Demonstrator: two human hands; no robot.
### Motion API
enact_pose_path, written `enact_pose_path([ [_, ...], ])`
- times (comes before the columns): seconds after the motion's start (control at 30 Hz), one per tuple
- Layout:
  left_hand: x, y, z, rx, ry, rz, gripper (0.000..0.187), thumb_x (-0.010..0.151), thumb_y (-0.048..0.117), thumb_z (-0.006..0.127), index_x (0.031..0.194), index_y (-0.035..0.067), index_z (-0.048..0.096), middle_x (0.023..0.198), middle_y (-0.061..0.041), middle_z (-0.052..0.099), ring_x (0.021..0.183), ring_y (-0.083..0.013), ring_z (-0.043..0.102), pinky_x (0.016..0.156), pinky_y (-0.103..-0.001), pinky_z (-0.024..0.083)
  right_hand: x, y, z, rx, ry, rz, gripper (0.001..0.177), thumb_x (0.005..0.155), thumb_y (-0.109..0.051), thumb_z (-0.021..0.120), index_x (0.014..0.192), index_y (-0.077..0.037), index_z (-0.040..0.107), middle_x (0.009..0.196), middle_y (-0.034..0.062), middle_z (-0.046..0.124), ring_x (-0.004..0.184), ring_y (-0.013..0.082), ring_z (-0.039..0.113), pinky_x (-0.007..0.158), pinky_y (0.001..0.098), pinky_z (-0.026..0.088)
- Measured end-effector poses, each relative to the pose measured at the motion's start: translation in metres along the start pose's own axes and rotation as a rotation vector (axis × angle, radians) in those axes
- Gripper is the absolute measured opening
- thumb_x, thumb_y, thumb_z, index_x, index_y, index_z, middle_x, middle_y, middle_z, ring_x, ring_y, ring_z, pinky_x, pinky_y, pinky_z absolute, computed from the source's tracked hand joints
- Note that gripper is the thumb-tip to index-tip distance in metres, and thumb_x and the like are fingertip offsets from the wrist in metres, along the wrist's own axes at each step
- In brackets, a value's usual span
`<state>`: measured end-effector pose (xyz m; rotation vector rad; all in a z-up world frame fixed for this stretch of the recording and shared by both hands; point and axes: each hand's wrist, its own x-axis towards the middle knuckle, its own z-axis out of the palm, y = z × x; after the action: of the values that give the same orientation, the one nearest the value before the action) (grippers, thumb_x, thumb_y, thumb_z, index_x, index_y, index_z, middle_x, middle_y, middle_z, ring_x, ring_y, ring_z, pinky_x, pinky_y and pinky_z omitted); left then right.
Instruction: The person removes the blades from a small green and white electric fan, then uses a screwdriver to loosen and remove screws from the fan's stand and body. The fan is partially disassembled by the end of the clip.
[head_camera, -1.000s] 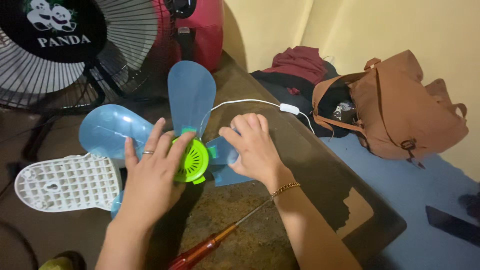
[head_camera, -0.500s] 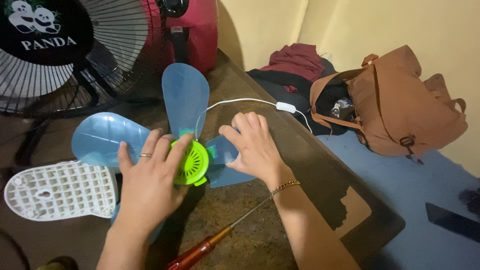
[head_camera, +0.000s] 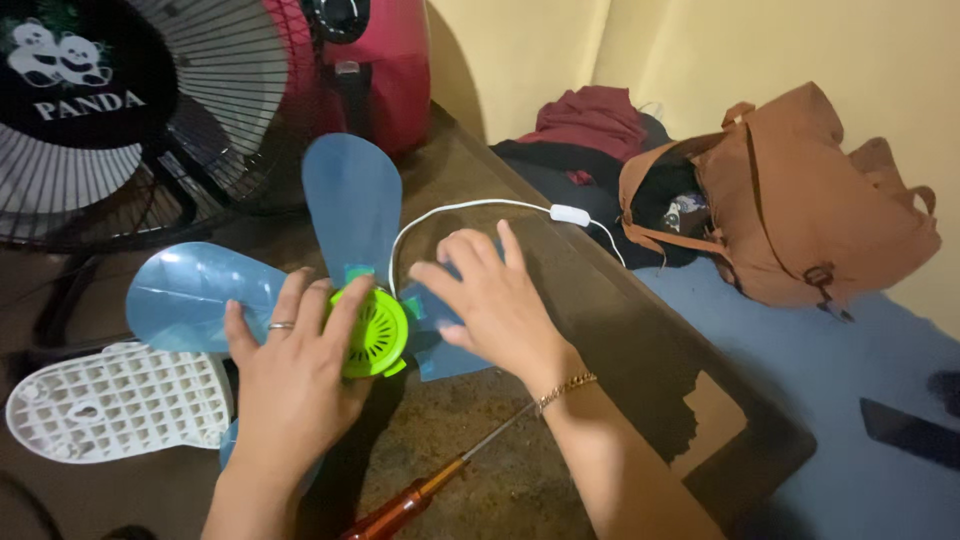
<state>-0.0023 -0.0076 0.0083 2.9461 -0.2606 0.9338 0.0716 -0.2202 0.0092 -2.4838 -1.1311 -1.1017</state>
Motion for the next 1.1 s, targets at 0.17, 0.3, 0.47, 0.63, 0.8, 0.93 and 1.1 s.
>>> enact_pose_path([
  [0.17, 0.001, 0.003, 0.002, -0.021, 0.046, 0.004, 0.099, 0.051, 0.026, 0.088, 0.143, 0.025, 0.049, 0.133, -0.006, 0.056, 0.138, -0.0258, 0.044, 0.105, -0.078, 0.024, -0.002, 0.002, -0.002, -0.002, -0.042, 0.086, 0.072, 0.059, -0.028, 0.091, 0.124, -0.019, 0.062, 0.108, 0.0072, 0.053, 0.114, 0.0304, 0.051, 0.099, 0.0502, 0.041],
  [0.3, 0.001, 0.006, 0.003, 0.012, 0.049, -0.005, 0.091, 0.058, 0.026, 0.086, 0.142, 0.026, 0.050, 0.133, -0.005, 0.057, 0.138, -0.0255, 0.045, 0.106, -0.078, 0.024, -0.004, 0.003, 0.000, 0.008, -0.052, 0.111, 0.069, 0.060, -0.027, 0.091, 0.122, -0.017, 0.063, 0.106, 0.0084, 0.052, 0.109, 0.0317, 0.051, 0.099, 0.0473, 0.041],
  [0.47, 0.000, 0.003, 0.000, -0.018, 0.048, -0.004, 0.089, 0.057, 0.024, 0.085, 0.139, 0.028, 0.051, 0.130, -0.003, 0.058, 0.136, -0.0256, 0.046, 0.106, -0.077, 0.023, 0.000, 0.008, -0.001, 0.068, -0.011, 0.009, 0.071, 0.056, -0.024, 0.091, 0.121, -0.016, 0.064, 0.107, 0.0098, 0.054, 0.112, 0.0323, 0.051, 0.101, 0.0504, 0.040],
  [0.63, 0.000, 0.006, 0.001, 0.019, 0.056, -0.020, 0.090, 0.059, 0.024, 0.085, 0.141, 0.026, 0.050, 0.132, -0.005, 0.057, 0.136, -0.0256, 0.046, 0.106, -0.077, 0.024, -0.004, 0.003, 0.001, 0.002, -0.084, 0.122, 0.073, 0.060, -0.026, 0.092, 0.127, -0.018, 0.064, 0.108, 0.0096, 0.053, 0.108, 0.0320, 0.050, 0.096, 0.0458, 0.043],
  [0.8, 0.000, 0.004, 0.002, 0.021, 0.062, -0.004, 0.091, 0.057, 0.024, 0.085, 0.141, 0.027, 0.050, 0.131, -0.005, 0.058, 0.135, -0.0259, 0.046, 0.105, -0.077, 0.025, -0.002, 0.003, 0.006, -0.020, -0.070, 0.110, 0.072, 0.056, -0.029, 0.093, 0.121, -0.019, 0.064, 0.106, 0.0086, 0.052, 0.105, 0.0311, 0.051, 0.094, 0.0452, 0.044],
  [0.93, 0.000, 0.002, -0.002, 0.026, 0.046, -0.005, 0.090, 0.058, 0.022, 0.085, 0.141, 0.028, 0.050, 0.130, -0.001, 0.058, 0.137, -0.0222, 0.047, 0.107, -0.077, 0.026, -0.002, 0.008, 0.005, 0.021, -0.025, 0.031, 0.073, 0.055, -0.028, 0.092, 0.121, -0.019, 0.063, 0.106, 0.0080, 0.052, 0.106, 0.0300, 0.052, 0.095, 0.0457, 0.045],
  [1.1, 0.002, 0.010, -0.006, 0.045, 0.002, -0.033, 0.097, 0.056, 0.024, 0.088, 0.145, 0.028, 0.049, 0.128, -0.004, 0.056, 0.134, -0.0247, 0.046, 0.104, -0.077, 0.025, -0.003, 0.005, 0.005, -0.011, -0.118, 0.168, 0.074, 0.056, -0.030, 0.095, 0.122, -0.020, 0.064, 0.103, 0.0096, 0.052, 0.103, 0.0326, 0.051, 0.089, 0.0460, 0.046],
])
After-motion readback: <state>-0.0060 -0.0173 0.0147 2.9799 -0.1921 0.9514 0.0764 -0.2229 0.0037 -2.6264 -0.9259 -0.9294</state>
